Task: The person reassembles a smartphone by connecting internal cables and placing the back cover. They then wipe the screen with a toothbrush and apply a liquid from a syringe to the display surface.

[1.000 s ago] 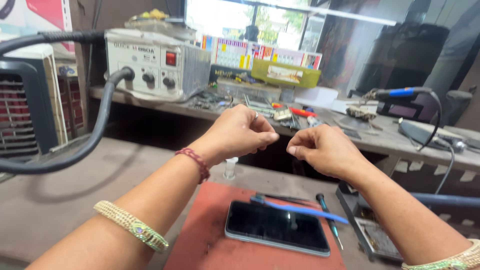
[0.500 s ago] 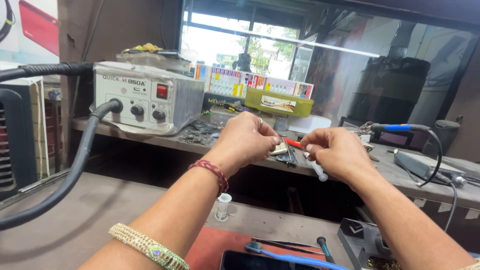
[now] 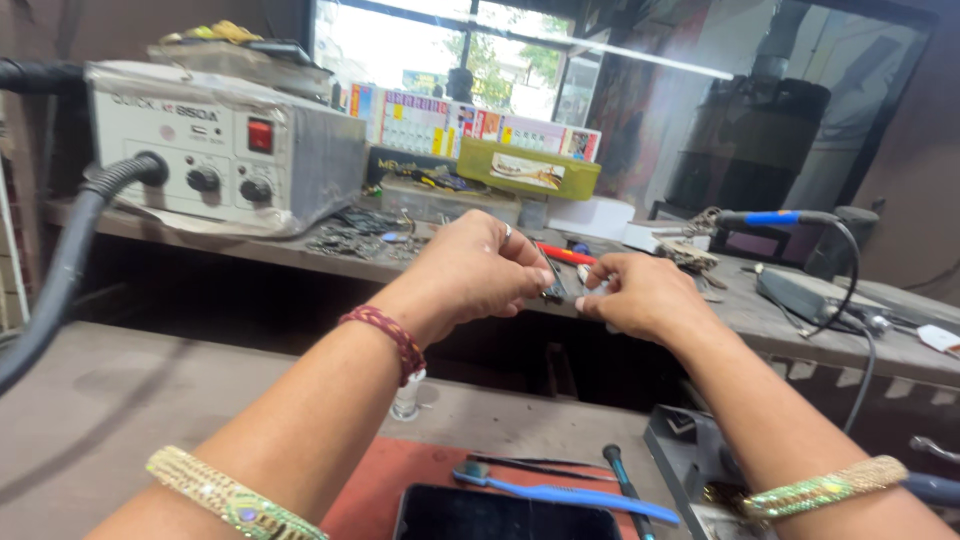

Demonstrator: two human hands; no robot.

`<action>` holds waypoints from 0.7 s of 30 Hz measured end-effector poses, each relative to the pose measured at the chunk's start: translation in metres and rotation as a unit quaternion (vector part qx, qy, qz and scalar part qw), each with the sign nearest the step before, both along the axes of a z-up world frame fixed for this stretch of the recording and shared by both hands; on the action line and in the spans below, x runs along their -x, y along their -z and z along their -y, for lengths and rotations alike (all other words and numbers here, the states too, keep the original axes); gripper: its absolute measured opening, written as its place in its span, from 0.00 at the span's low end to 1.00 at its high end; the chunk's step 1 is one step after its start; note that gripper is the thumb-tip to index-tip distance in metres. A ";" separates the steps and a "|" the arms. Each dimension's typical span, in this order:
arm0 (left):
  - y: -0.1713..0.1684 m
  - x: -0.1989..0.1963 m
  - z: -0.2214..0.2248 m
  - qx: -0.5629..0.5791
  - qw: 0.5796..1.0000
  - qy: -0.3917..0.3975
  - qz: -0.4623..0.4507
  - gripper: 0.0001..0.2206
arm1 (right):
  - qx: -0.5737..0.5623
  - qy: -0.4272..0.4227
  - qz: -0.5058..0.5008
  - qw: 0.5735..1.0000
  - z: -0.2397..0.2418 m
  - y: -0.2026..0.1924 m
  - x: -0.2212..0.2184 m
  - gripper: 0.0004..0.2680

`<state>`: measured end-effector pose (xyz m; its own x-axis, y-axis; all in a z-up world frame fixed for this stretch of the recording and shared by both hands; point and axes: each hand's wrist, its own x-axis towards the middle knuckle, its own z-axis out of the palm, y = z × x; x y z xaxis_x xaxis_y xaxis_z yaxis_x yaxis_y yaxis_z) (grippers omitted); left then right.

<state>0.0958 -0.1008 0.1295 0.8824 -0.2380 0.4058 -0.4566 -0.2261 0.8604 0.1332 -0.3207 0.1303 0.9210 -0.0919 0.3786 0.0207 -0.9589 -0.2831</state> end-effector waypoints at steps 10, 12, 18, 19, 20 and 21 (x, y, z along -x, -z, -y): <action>0.001 0.016 0.011 -0.057 0.996 -0.041 0.063 0.09 | 0.065 -0.044 0.250 0.965 0.007 -0.009 0.037 0.08; -0.001 0.020 0.015 -0.087 0.990 -0.056 0.094 0.15 | 0.078 -0.063 0.298 0.949 0.007 -0.015 0.054 0.08; 0.005 0.031 0.018 -0.149 0.920 -0.122 0.342 0.34 | -0.001 -0.102 0.246 0.964 0.002 -0.032 0.096 0.08; 0.006 0.032 0.016 -0.163 0.906 -0.129 0.368 0.32 | -0.023 -0.126 0.231 0.964 0.001 -0.034 0.101 0.07; 0.009 0.034 0.013 -0.177 0.893 -0.134 0.390 0.30 | -0.045 -0.150 0.212 0.965 0.002 -0.034 0.108 0.07; 0.013 0.037 0.011 -0.192 0.880 -0.139 0.413 0.29 | -0.068 -0.174 0.193 0.963 0.001 -0.034 0.114 0.07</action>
